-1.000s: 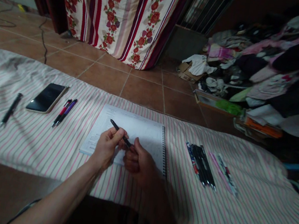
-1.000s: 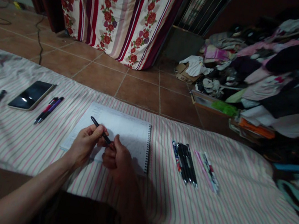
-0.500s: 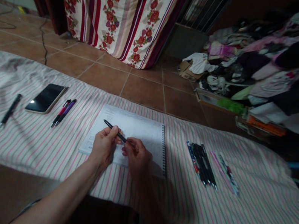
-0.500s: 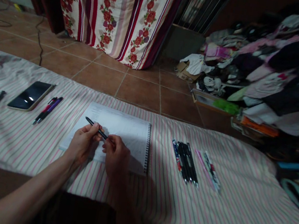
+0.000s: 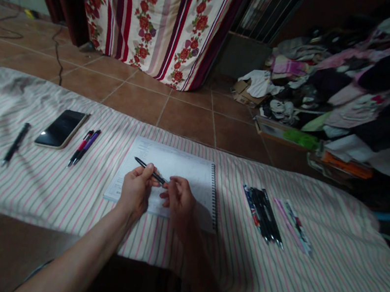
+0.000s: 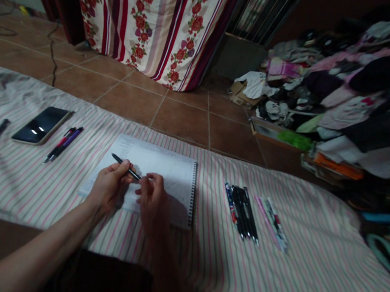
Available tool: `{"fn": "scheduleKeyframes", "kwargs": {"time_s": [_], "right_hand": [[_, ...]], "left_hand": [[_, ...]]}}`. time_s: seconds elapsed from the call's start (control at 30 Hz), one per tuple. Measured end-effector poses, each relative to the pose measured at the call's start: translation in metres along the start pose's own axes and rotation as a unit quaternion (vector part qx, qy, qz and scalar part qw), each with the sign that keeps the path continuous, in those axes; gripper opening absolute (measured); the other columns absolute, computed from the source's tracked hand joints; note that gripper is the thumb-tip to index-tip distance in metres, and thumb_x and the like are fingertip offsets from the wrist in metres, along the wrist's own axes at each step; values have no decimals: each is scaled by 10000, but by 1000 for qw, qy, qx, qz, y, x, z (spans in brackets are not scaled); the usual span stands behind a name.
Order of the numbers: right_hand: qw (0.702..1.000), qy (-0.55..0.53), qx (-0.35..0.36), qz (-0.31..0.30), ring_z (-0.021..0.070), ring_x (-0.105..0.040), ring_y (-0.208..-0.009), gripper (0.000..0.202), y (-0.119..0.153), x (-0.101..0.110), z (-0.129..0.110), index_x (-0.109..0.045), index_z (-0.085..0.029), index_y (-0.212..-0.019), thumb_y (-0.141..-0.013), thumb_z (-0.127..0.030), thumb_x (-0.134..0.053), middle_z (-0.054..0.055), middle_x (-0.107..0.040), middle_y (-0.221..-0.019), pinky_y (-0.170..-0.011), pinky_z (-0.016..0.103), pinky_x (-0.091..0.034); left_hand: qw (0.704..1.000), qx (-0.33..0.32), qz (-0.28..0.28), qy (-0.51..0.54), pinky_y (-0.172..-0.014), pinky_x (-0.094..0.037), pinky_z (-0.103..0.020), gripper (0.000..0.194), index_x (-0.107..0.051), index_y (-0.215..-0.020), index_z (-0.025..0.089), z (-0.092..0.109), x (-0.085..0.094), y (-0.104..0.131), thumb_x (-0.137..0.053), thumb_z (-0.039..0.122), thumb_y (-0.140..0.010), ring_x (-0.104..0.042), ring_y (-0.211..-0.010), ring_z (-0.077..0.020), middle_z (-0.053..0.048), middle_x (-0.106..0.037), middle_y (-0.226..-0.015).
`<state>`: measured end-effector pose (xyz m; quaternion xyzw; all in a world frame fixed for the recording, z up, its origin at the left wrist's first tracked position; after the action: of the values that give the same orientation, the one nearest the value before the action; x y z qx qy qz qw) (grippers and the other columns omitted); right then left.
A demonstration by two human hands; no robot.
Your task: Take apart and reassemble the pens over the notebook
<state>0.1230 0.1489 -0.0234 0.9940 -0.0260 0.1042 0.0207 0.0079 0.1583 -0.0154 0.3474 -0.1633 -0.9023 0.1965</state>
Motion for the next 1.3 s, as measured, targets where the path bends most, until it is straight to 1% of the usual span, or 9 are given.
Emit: {"fn": "scheduleKeyframes", "kwargs": {"time_s": [0.1,0.23,0.4,0.6,0.7,0.83,0.93,1.13,1.3], "right_hand": [[989,104,109,13,172,-654,-771,285,1,6,-4,-568,-195,-1028,-779,-332,-591,88,-666,-986,-616,271,-525],[965,179,191,2,189,-648,-825,149,2,9,-7,-649,-213,-875,-831,-270,-519,65,-684,-864,-752,303,-511],[979,162,125,0,131,-622,-562,268,3,6,-6,-664,-193,-891,-883,-354,-450,35,-680,-720,-590,246,-506],[1000,-2,-9,0,88,-482,-372,287,4,-1,-6,-567,-189,-914,-852,-443,-449,-43,-565,-532,-345,179,-364],[1000,11,15,-3,97,-538,-426,287,3,-2,-7,-554,-196,-905,-872,-441,-409,-19,-610,-584,-406,188,-421],[988,118,101,5,142,-636,-593,236,3,2,-7,-599,-200,-940,-839,-394,-510,39,-688,-754,-591,242,-496],[980,155,123,5,152,-644,-604,223,3,4,-6,-632,-195,-921,-846,-368,-514,30,-679,-694,-617,244,-493],[986,141,90,-1,101,-569,-450,322,5,1,-8,-647,-186,-785,-886,-376,-408,13,-639,-597,-456,187,-445],[996,84,32,-31,92,-559,-422,341,5,1,-8,-637,-168,-801,-886,-405,-407,-1,-614,-564,-409,167,-435]], "left_hand": [[999,17,47,16,-414,-399,-131,210,-579,-571,90,6,0,-3,-671,162,-745,-476,-380,-28,15,-565,-499],[998,23,54,20,-431,-426,-130,223,-585,-565,91,7,-1,-2,-640,143,-775,-492,-401,-33,10,-565,-516],[1000,-5,21,14,-442,-432,-142,218,-604,-583,88,4,0,-1,-742,223,-683,-503,-419,-41,11,-582,-530],[1000,-13,13,10,-466,-447,-162,243,-605,-581,90,3,1,0,-758,262,-661,-518,-442,-53,11,-589,-536],[999,0,39,14,-451,-443,-150,222,-601,-573,92,4,2,-2,-722,222,-707,-515,-430,-48,12,-579,-525],[999,0,44,9,-465,-471,-152,212,-602,-575,94,7,2,-3,-704,197,-730,-517,-427,-49,15,-571,-522],[999,-7,47,14,-464,-471,-149,215,-597,-569,95,8,1,-3,-710,195,-723,-517,-427,-47,15,-572,-524],[1000,-7,20,7,-423,-428,-142,233,-601,-576,92,5,2,-2,-747,245,-673,-513,-402,-46,11,-584,-513],[999,-30,-1,-14,-437,-448,-168,292,-615,-598,92,3,5,-5,-794,323,-591,-527,-401,-61,14,-592,-519]]}}
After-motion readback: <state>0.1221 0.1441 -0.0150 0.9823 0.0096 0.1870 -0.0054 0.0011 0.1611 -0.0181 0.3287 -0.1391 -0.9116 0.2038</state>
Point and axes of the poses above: each hand's wrist, its own y-axis away from the middle knuckle, its own x-axis out of the back of the hand, z = x × y, the point moved 3 cm from there along -y, towards the middle knuckle
